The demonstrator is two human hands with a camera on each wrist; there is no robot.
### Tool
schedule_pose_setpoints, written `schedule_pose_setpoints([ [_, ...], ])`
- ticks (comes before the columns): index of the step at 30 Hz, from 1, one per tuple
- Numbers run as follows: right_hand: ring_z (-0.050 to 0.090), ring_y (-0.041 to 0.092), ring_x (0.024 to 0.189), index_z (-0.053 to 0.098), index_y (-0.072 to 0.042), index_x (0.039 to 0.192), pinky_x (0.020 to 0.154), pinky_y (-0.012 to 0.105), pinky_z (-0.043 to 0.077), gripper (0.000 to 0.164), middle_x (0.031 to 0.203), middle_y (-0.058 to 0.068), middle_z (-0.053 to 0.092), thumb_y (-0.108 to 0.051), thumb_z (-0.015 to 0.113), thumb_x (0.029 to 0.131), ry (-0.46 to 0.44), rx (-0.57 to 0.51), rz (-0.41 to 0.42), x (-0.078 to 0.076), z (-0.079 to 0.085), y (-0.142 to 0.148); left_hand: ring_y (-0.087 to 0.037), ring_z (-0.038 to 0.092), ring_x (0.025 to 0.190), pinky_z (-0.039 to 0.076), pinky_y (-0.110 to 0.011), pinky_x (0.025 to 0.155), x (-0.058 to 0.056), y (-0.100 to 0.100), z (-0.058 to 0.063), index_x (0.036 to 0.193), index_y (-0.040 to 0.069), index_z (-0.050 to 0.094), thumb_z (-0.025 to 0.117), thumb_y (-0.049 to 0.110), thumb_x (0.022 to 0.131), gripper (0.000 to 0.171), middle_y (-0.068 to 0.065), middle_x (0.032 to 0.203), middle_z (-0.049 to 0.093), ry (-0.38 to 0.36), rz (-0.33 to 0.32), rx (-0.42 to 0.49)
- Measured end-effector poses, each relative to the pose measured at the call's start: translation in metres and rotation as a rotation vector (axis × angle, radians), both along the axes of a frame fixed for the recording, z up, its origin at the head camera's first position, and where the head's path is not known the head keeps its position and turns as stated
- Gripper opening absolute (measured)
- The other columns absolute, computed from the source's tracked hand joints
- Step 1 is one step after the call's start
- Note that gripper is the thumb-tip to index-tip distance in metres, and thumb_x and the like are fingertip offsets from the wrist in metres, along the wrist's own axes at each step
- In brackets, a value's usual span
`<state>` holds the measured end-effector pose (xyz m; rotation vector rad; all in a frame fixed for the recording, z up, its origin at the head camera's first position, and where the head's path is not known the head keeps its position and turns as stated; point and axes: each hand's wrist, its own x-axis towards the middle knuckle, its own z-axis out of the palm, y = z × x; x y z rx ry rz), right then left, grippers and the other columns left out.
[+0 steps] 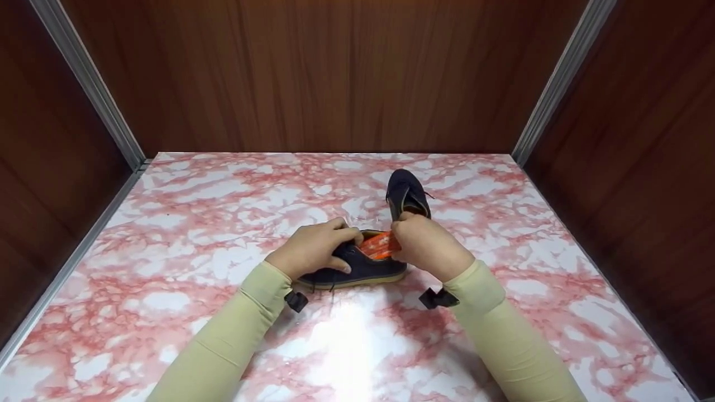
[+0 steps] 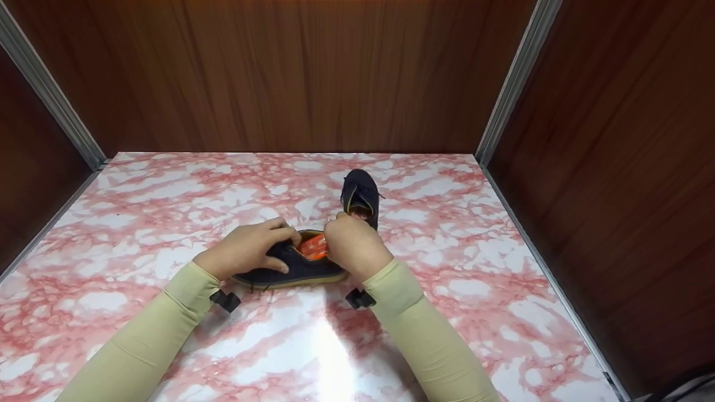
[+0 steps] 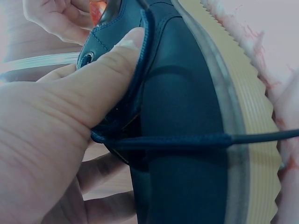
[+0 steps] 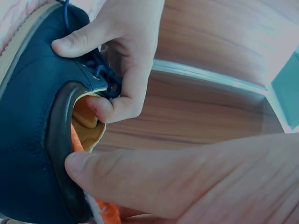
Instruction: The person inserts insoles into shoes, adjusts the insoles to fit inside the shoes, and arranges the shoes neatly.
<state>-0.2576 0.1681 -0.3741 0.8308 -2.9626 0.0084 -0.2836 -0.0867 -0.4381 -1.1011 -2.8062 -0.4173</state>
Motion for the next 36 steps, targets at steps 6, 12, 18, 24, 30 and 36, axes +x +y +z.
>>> schedule_pose_setpoints([
  [6,0.073,0.034,0.092,0.079,0.001,0.104,0.087,0.046,0.064,0.027,0.101,0.017,0.072,-0.015,0.092,0.088,0.035,-0.007,0.032,0.001,-0.002,-0.002,-0.026,0.073,0.102,0.061,-0.052,0.082,0.001,-0.002,-0.001,0.131,0.032,0.065,0.090,0.051,0.084,0.057,0.001,0.127,0.063,0.011,-0.003,0.005],
  [12,0.072,0.032,0.089,0.078,0.001,0.102,0.085,0.045,0.063,0.028,0.099,0.016,0.071,-0.017,0.093,0.087,0.022,-0.014,0.067,-0.001,-0.003,-0.002,-0.027,0.075,0.103,0.062,-0.053,0.082,0.000,-0.002,-0.002,0.130,0.033,0.064,0.090,0.052,0.082,0.058,0.001,0.128,0.064,0.019,-0.004,0.011],
  [18,0.066,0.027,0.082,0.076,-0.001,0.097,0.083,0.045,0.060,0.026,0.096,0.013,0.069,-0.015,0.093,0.085,-0.018,-0.057,0.038,-0.003,0.001,0.005,-0.028,0.075,0.104,0.062,-0.053,0.084,-0.001,-0.001,-0.003,0.131,0.034,0.064,0.090,0.052,0.083,0.058,0.001,0.128,0.063,0.013,-0.006,0.004],
  [24,0.066,0.029,0.084,0.075,0.000,0.095,0.084,0.047,0.060,0.027,0.094,0.013,0.070,-0.014,0.094,0.082,-0.001,-0.064,0.039,-0.004,0.002,0.007,-0.028,0.075,0.103,0.062,-0.053,0.083,-0.002,-0.001,-0.003,0.131,0.034,0.064,0.090,0.053,0.082,0.058,0.001,0.127,0.064,0.020,-0.010,0.000],
  [30,0.069,0.034,0.090,0.077,0.000,0.097,0.088,0.049,0.060,0.029,0.098,0.016,0.071,-0.016,0.096,0.082,0.026,-0.049,0.040,-0.004,-0.001,0.004,-0.027,0.074,0.102,0.061,-0.052,0.082,-0.002,-0.002,-0.003,0.130,0.033,0.065,0.090,0.053,0.082,0.058,0.001,0.127,0.064,0.026,-0.016,0.016],
  [36,0.069,0.034,0.091,0.079,0.001,0.100,0.088,0.048,0.061,0.029,0.099,0.017,0.070,-0.016,0.095,0.082,0.030,-0.055,0.058,-0.004,-0.003,0.003,-0.026,0.074,0.102,0.061,-0.052,0.082,-0.001,-0.001,-0.002,0.130,0.033,0.065,0.090,0.052,0.082,0.057,0.001,0.127,0.064,0.010,-0.013,0.016],
])
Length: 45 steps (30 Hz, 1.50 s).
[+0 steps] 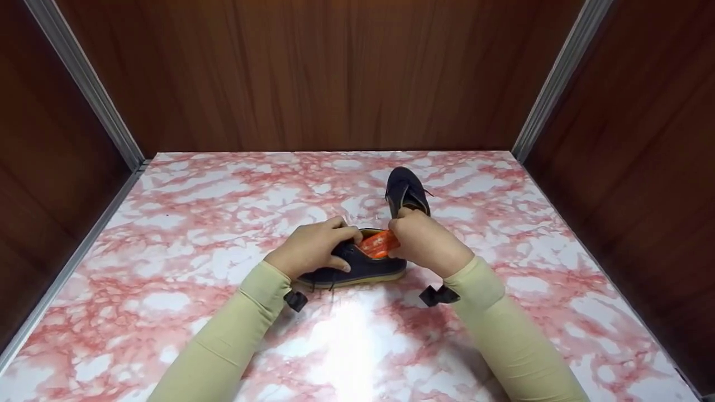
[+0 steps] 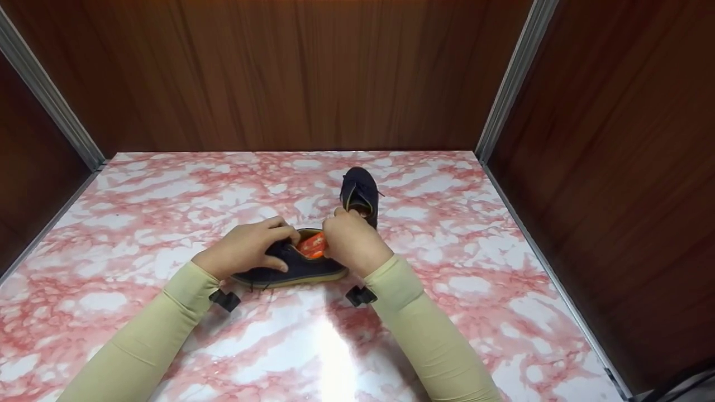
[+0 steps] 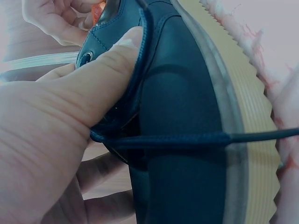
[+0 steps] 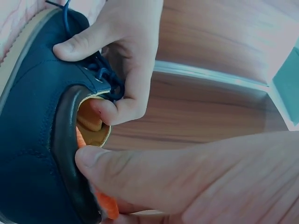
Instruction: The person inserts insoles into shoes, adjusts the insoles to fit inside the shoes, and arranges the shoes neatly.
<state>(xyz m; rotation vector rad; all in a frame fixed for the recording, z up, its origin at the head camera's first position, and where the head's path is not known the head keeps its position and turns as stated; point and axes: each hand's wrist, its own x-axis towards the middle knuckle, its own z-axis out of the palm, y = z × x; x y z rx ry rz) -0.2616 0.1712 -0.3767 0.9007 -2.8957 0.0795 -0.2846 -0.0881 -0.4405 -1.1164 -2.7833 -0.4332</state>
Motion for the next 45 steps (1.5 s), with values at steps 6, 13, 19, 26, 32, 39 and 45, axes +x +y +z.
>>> schedule_pose_setpoints([
  [6,0.065,0.028,0.089,0.079,0.001,0.106,0.084,0.044,0.060,0.027,0.099,0.015,0.068,-0.012,0.091,0.085,-0.015,-0.032,0.043,-0.0015,-0.0008,-0.0019,-0.025,0.073,0.102,0.061,-0.051,0.083,0.0000,0.0007,0.0007,0.131,0.033,0.064,0.090,0.052,0.083,0.057,0.002,0.127,0.063,-0.016,0.004,-0.007],
  [13,0.067,0.028,0.092,0.080,0.001,0.109,0.084,0.043,0.061,0.024,0.103,0.016,0.069,-0.012,0.087,0.091,-0.021,-0.019,0.051,-0.0023,-0.0032,-0.0063,-0.026,0.073,0.102,0.061,-0.052,0.084,-0.0003,0.0012,0.0006,0.131,0.033,0.064,0.089,0.052,0.083,0.057,0.002,0.127,0.063,-0.017,0.007,-0.008],
  [19,0.066,0.028,0.091,0.080,0.001,0.106,0.084,0.044,0.061,0.020,0.102,0.017,0.070,-0.011,0.086,0.091,-0.012,-0.018,0.072,-0.0016,-0.0042,-0.0079,-0.026,0.073,0.102,0.061,-0.052,0.084,-0.0007,0.0007,-0.0001,0.131,0.033,0.064,0.089,0.053,0.083,0.058,0.002,0.127,0.063,-0.011,0.008,-0.007],
  [26,0.066,0.028,0.090,0.080,0.001,0.105,0.085,0.044,0.061,0.023,0.102,0.016,0.070,-0.012,0.089,0.088,-0.010,-0.030,0.073,-0.0012,-0.0024,-0.0052,-0.026,0.073,0.104,0.062,-0.052,0.085,-0.0017,0.0009,-0.0018,0.132,0.033,0.065,0.089,0.053,0.083,0.058,0.002,0.128,0.063,-0.002,0.008,-0.007],
  [32,0.064,0.026,0.083,0.078,0.000,0.092,0.081,0.044,0.059,0.018,0.093,0.012,0.068,-0.008,0.091,0.082,0.012,-0.040,0.072,0.0009,-0.0003,-0.0027,-0.025,0.074,0.103,0.062,-0.052,0.084,-0.0011,0.0006,-0.0009,0.131,0.033,0.065,0.090,0.052,0.083,0.058,0.001,0.126,0.063,-0.003,0.001,0.003],
  [39,0.071,0.032,0.092,0.080,0.001,0.095,0.086,0.044,0.063,0.021,0.102,0.016,0.073,-0.012,0.093,0.085,0.007,-0.003,0.038,0.0013,-0.0016,-0.0061,-0.025,0.074,0.104,0.062,-0.052,0.085,-0.0005,0.0000,-0.0004,0.132,0.032,0.065,0.089,0.052,0.083,0.058,0.002,0.128,0.063,-0.005,-0.004,0.004],
  [45,0.073,0.034,0.096,0.081,0.000,0.098,0.088,0.045,0.063,0.021,0.105,0.017,0.074,-0.014,0.092,0.087,-0.004,0.011,0.036,0.0016,-0.0021,-0.0069,-0.024,0.073,0.102,0.061,-0.050,0.085,-0.0006,0.0001,0.0001,0.132,0.032,0.065,0.089,0.051,0.084,0.058,0.002,0.127,0.063,-0.013,-0.002,0.000],
])
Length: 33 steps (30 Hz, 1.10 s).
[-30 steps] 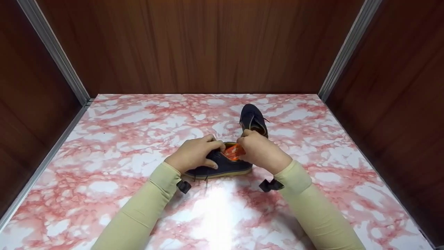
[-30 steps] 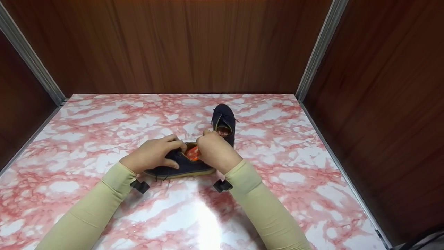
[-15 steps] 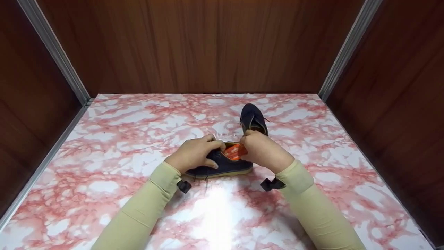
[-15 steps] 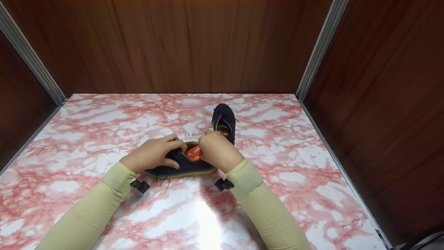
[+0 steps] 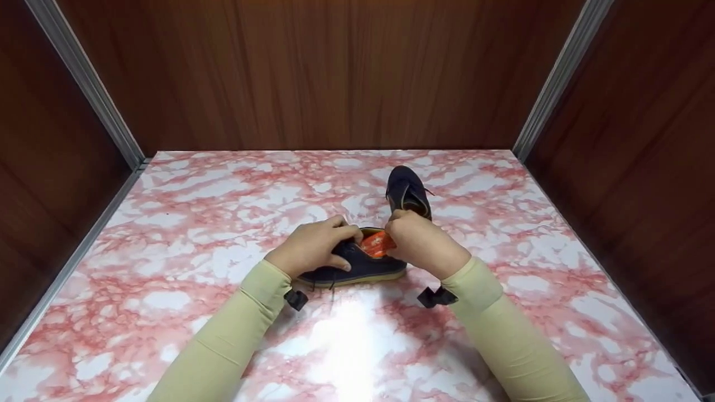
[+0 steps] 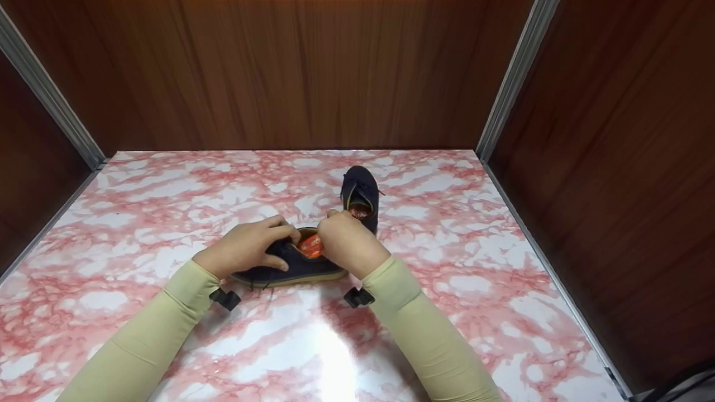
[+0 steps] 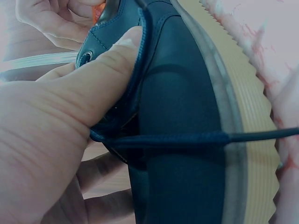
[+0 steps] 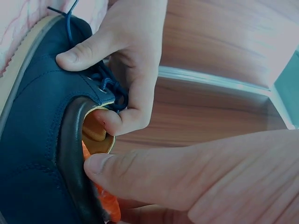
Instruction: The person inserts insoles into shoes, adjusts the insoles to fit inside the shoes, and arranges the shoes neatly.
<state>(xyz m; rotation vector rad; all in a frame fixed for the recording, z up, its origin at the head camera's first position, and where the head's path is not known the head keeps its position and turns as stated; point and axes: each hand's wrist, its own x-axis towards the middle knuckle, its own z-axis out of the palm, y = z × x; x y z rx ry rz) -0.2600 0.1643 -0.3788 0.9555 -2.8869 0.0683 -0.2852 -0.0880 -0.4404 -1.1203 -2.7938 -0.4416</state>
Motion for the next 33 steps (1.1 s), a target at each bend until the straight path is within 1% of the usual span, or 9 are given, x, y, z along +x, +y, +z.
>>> schedule_pose_setpoints([
  [5,0.069,0.032,0.089,0.080,0.000,0.096,0.083,0.044,0.061,0.019,0.099,0.015,0.072,-0.013,0.090,0.087,-0.008,-0.021,0.013,-0.0004,0.0013,0.0023,-0.023,0.072,0.101,0.061,-0.049,0.085,-0.0004,-0.0002,-0.0003,0.132,0.032,0.065,0.089,0.052,0.084,0.057,0.002,0.127,0.062,-0.003,-0.001,-0.001],
  [11,0.062,0.025,0.079,0.077,0.000,0.087,0.078,0.043,0.059,0.010,0.089,0.013,0.069,-0.003,0.087,0.084,-0.010,-0.069,0.035,-0.0017,0.0040,0.0066,-0.025,0.073,0.104,0.061,-0.050,0.087,-0.0005,0.0001,-0.0008,0.132,0.032,0.065,0.090,0.051,0.084,0.057,0.001,0.128,0.062,-0.011,-0.002,0.002],
  [17,0.062,0.023,0.075,0.077,0.002,0.086,0.074,0.042,0.058,0.007,0.082,0.012,0.071,0.002,0.084,0.083,-0.006,-0.067,0.051,-0.0034,0.0032,0.0057,-0.026,0.074,0.104,0.062,-0.052,0.085,-0.0004,0.0008,-0.0005,0.131,0.032,0.065,0.091,0.051,0.083,0.058,0.001,0.127,0.063,-0.001,0.009,0.000],
  [21,0.065,0.026,0.077,0.078,0.002,0.087,0.076,0.043,0.059,0.008,0.085,0.013,0.072,0.001,0.085,0.083,0.002,-0.053,0.042,-0.0027,0.0023,0.0037,-0.027,0.074,0.104,0.062,-0.053,0.084,-0.0005,0.0011,-0.0003,0.131,0.033,0.065,0.091,0.051,0.082,0.058,0.001,0.127,0.063,0.006,0.011,-0.002],
  [26,0.069,0.029,0.084,0.079,0.002,0.090,0.082,0.045,0.061,0.009,0.091,0.014,0.073,-0.003,0.085,0.087,-0.004,-0.036,0.029,-0.0022,0.0012,0.0019,-0.027,0.074,0.104,0.062,-0.053,0.084,-0.0001,0.0008,0.0000,0.131,0.032,0.065,0.090,0.051,0.083,0.058,0.001,0.128,0.063,0.005,0.007,-0.003],
  [33,0.072,0.029,0.088,0.080,0.001,0.094,0.083,0.044,0.062,0.011,0.094,0.014,0.074,-0.006,0.086,0.089,0.002,-0.032,0.047,-0.0014,0.0001,0.0008,-0.027,0.074,0.104,0.062,-0.053,0.084,-0.0003,0.0004,-0.0009,0.132,0.032,0.065,0.090,0.052,0.083,0.059,0.001,0.129,0.064,0.012,0.002,-0.001],
])
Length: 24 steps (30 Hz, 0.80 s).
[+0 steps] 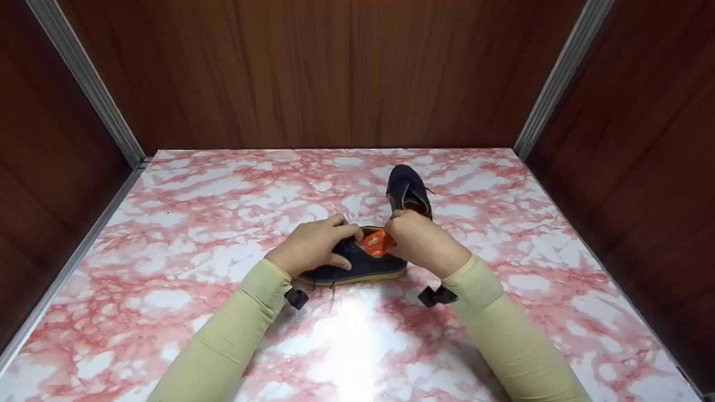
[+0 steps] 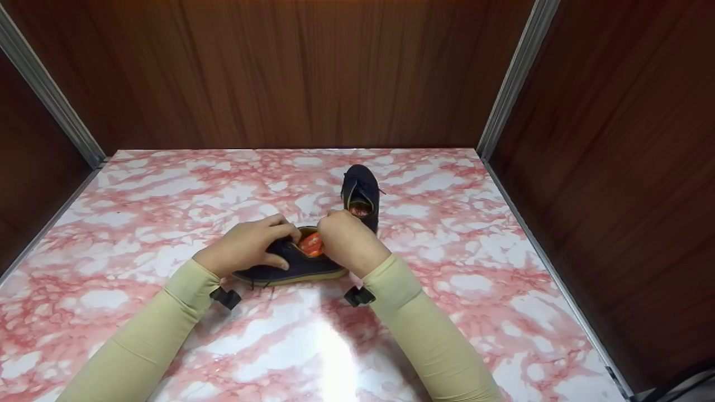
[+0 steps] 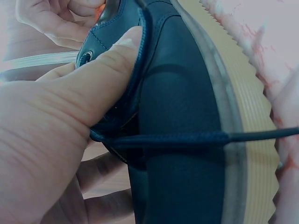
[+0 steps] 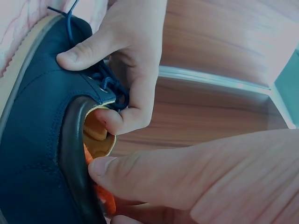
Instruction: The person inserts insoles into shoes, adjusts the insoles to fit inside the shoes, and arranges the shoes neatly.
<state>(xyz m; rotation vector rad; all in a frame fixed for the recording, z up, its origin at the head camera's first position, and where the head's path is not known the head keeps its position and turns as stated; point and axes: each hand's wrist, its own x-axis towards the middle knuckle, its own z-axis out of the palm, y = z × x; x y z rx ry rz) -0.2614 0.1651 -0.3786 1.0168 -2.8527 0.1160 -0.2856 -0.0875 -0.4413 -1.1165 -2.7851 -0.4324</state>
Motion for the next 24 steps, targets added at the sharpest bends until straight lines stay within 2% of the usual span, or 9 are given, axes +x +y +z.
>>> schedule_pose_setpoints([
  [14,0.075,0.031,0.092,0.081,0.000,0.105,0.084,0.045,0.063,0.016,0.106,0.017,0.074,-0.005,0.086,0.090,-0.011,-0.006,0.011,-0.001,-0.006,-0.002,-0.026,0.073,0.102,0.062,-0.052,0.083,0.000,0.000,0.001,0.133,0.033,0.065,0.090,0.052,0.083,0.059,0.001,0.128,0.064,-0.014,0.009,-0.003],
  [18,0.077,0.032,0.093,0.082,0.000,0.102,0.085,0.044,0.064,0.013,0.109,0.017,0.074,-0.007,0.084,0.091,-0.002,-0.006,0.009,0.001,-0.006,-0.003,-0.025,0.073,0.102,0.061,-0.052,0.084,0.001,0.000,0.002,0.133,0.033,0.065,0.089,0.052,0.084,0.058,0.001,0.128,0.063,-0.022,0.009,-0.004],
  [24,0.073,0.030,0.084,0.081,-0.002,0.095,0.076,0.044,0.063,0.016,0.097,0.014,0.072,-0.017,0.084,0.095,0.082,0.029,0.027,0.005,-0.012,-0.007,-0.024,0.072,0.101,0.061,-0.050,0.084,0.001,0.000,0.001,0.134,0.033,0.065,0.088,0.052,0.085,0.058,0.001,0.128,0.063,-0.019,0.009,-0.009],
])
